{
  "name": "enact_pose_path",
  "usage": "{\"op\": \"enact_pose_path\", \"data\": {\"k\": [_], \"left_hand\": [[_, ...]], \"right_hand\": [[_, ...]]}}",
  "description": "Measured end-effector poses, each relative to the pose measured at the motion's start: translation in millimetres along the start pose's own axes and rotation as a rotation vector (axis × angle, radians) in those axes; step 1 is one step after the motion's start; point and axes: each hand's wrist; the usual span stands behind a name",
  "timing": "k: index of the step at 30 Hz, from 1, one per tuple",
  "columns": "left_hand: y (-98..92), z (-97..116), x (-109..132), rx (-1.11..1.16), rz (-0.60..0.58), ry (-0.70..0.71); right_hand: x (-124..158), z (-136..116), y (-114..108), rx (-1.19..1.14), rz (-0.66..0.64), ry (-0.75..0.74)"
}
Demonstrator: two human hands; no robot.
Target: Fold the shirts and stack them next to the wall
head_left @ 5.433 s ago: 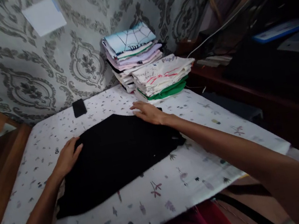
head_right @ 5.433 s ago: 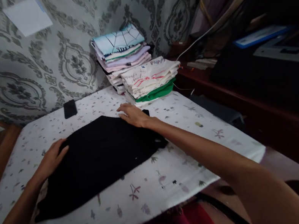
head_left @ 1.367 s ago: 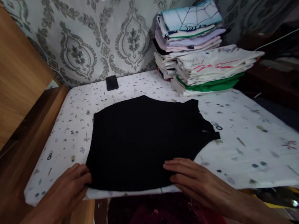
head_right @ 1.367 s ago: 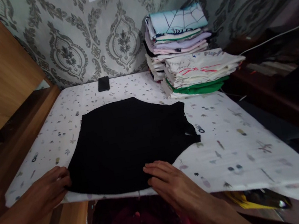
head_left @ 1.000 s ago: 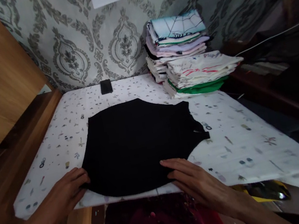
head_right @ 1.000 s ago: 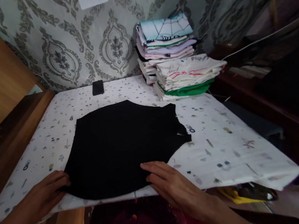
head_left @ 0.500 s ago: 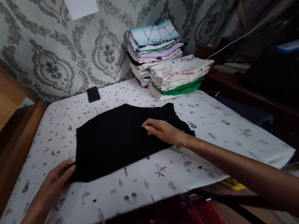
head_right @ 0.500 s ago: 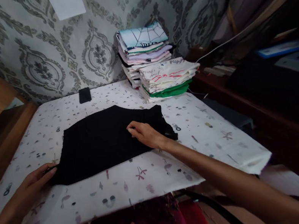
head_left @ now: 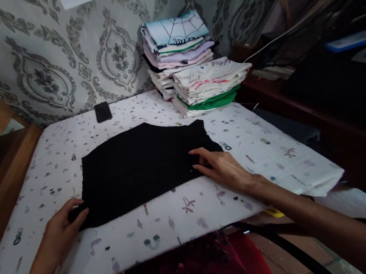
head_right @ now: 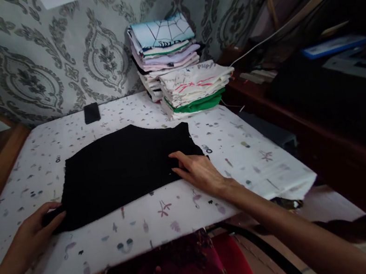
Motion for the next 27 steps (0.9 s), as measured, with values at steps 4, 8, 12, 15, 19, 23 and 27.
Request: {"op": "enact_pose_path", "data": {"k": [4, 8, 12, 15, 19, 23, 27], "left_hand": [[-1.8, -0.6, 6.7, -0.284, 0.062, 0.043], [-1.6, 22.2, 13.7, -0.388, 0.244, 0.31], [-0.4, 53.4, -7.2, -0.291, 0.134, 0.449], [-2.2, 66.3, -55.6, -0.292, 0.023, 0.475], [-0.5, 63.0, -140.4, -0.358, -0.007, 0.402], [8.0, 49.3, -195.0, -0.37, -0.056, 0.328], [11.7, 41.4, -207.3, -0.366, -0.126, 0.267]], "right_hand": [[2.2, 4.5, 1.6, 0.02, 0.021, -0.037], [-3.0, -9.1, -5.1, 0.052, 0.122, -0.177], [-33.6, -33.5, -6.2, -0.001, 0.089, -0.374], [-86.8, -40.2, 1.3, -0.059, 0.016, -0.367], [-178.2, -28.5, 17.6, -0.026, -0.097, -0.047], [-240.4, -14.3, 34.7, -0.009, -0.121, 0.059], [-260.8, -11.1, 46.8, -0.049, -0.138, 0.09]]}}
Point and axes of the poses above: each hand's wrist, its own x-axis away from the middle knuckle, its own y-axis out of the palm, z = x × y
